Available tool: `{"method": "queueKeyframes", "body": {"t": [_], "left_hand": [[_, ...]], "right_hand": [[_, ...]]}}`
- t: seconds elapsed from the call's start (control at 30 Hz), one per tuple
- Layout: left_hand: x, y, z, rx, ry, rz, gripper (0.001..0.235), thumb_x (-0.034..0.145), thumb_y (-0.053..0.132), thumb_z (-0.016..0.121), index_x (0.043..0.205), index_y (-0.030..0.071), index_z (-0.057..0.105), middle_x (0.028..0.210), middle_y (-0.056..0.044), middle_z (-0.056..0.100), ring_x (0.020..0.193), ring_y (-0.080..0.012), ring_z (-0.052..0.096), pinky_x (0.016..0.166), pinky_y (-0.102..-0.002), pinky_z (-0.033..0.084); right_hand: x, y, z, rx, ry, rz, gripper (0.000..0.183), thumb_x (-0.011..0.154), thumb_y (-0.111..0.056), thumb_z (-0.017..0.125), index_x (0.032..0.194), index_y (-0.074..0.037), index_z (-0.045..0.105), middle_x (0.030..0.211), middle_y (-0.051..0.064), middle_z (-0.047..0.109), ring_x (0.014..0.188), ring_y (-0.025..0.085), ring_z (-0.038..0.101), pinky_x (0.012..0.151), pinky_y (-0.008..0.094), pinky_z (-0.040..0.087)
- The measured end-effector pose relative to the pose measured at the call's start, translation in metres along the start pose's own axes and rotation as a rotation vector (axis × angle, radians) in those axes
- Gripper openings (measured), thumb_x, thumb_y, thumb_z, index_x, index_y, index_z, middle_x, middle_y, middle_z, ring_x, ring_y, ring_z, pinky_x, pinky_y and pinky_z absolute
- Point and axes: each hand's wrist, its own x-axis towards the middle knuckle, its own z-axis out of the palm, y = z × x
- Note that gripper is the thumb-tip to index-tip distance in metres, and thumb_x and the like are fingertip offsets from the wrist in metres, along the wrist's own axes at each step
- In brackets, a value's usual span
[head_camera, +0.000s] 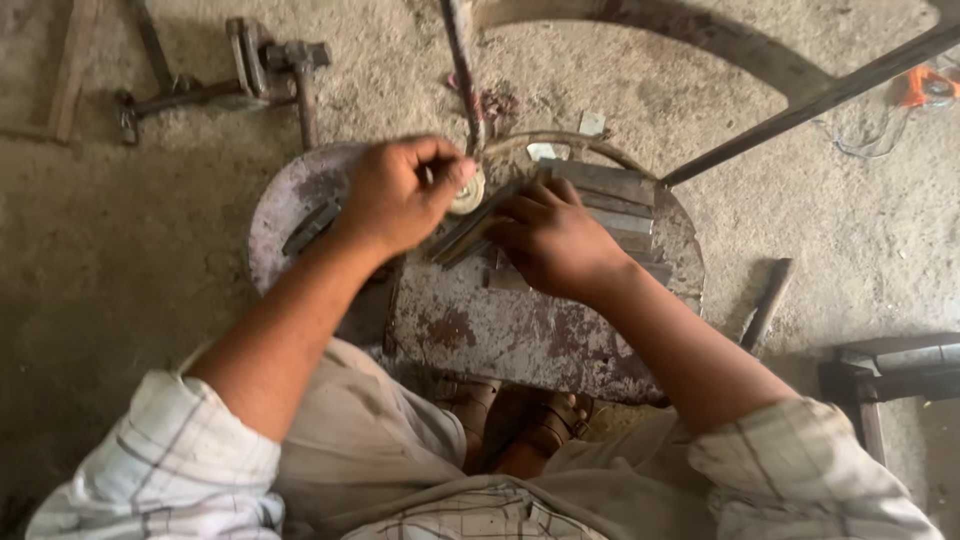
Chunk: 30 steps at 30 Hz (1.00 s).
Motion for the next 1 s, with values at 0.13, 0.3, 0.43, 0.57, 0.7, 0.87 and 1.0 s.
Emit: {"method": "queueKeyframes", "body": {"t": [0.13,0.3,0.43,0.57,0.7,0.87,1.0], "left_hand": [[-0.029,0.03,0.023,-0.304,-0.2,-0.12,0.03,0.096,0.039,0.068,0.081,0.013,0.068,0.064,-0.002,0.065,0.053,-0.0088,0.061,0.049,-0.03,0.054],[-0.072,0.06,0.054,-0.494,-0.554,-0.006,0.03,0.097,0.038,0.07,0.079,0.014,0.063,0.072,0.003,0.067,0.059,-0.0067,0.064,0.053,-0.027,0.057],[-0.098,0.076,0.071,-0.457,-0.541,0.043,0.041,0.096,0.031,0.077,0.07,0.007,0.056,0.061,-0.003,0.055,0.057,-0.0109,0.048,0.051,-0.031,0.039],[-0.119,0.092,0.084,-0.514,-0.554,-0.04,0.037,0.093,0.03,0.077,0.071,0.007,0.058,0.06,-0.002,0.057,0.058,-0.0093,0.048,0.052,-0.031,0.04],[-0.132,0.094,0.091,-0.439,-0.559,0.052,0.037,0.092,0.031,0.079,0.073,0.004,0.062,0.066,-0.006,0.063,0.062,-0.0132,0.058,0.058,-0.032,0.048],[-0.12,0.062,0.097,0.084,-0.397,0.03,0.027,0.096,0.032,0.069,0.105,0.006,0.072,0.108,-0.01,0.073,0.083,-0.0239,0.071,0.081,-0.038,0.06],[-0.112,0.023,0.097,0.52,-0.21,0.107,0.034,0.089,0.022,0.07,0.115,0.0,0.072,0.107,-0.013,0.069,0.099,-0.0304,0.065,0.086,-0.044,0.056]], "right_hand": [[-0.044,-0.014,-0.035,0.454,0.029,0.457,0.024,0.092,-0.021,0.077,0.114,-0.011,0.075,0.117,0.006,0.076,0.104,0.02,0.076,0.091,0.038,0.063],[-0.086,-0.059,-0.019,1.097,-0.022,0.808,0.054,0.089,-0.004,0.071,0.14,-0.006,0.054,0.127,0.013,0.074,0.115,0.02,0.073,0.099,0.035,0.061],[-0.108,-0.088,0.007,1.279,0.182,0.857,0.056,0.081,0.012,0.069,0.134,0.0,0.058,0.121,0.016,0.073,0.108,0.02,0.072,0.092,0.035,0.061],[-0.132,-0.102,-0.003,1.327,0.114,0.835,0.045,0.08,0.013,0.072,0.12,-0.002,0.057,0.11,0.012,0.073,0.102,0.017,0.071,0.086,0.034,0.06],[-0.149,-0.112,-0.016,0.902,-0.065,0.818,0.024,0.085,0.003,0.074,0.107,-0.003,0.066,0.102,0.01,0.076,0.094,0.016,0.073,0.082,0.033,0.061],[-0.166,-0.074,-0.021,0.351,-0.125,0.883,0.016,0.093,-0.004,0.062,0.099,-0.009,0.076,0.107,0.007,0.075,0.087,0.019,0.076,0.079,0.034,0.066],[-0.178,-0.036,-0.015,0.129,0.062,0.973,0.022,0.092,-0.009,0.064,0.11,-0.008,0.078,0.122,0.014,0.069,0.09,0.027,0.074,0.082,0.04,0.063]]}}
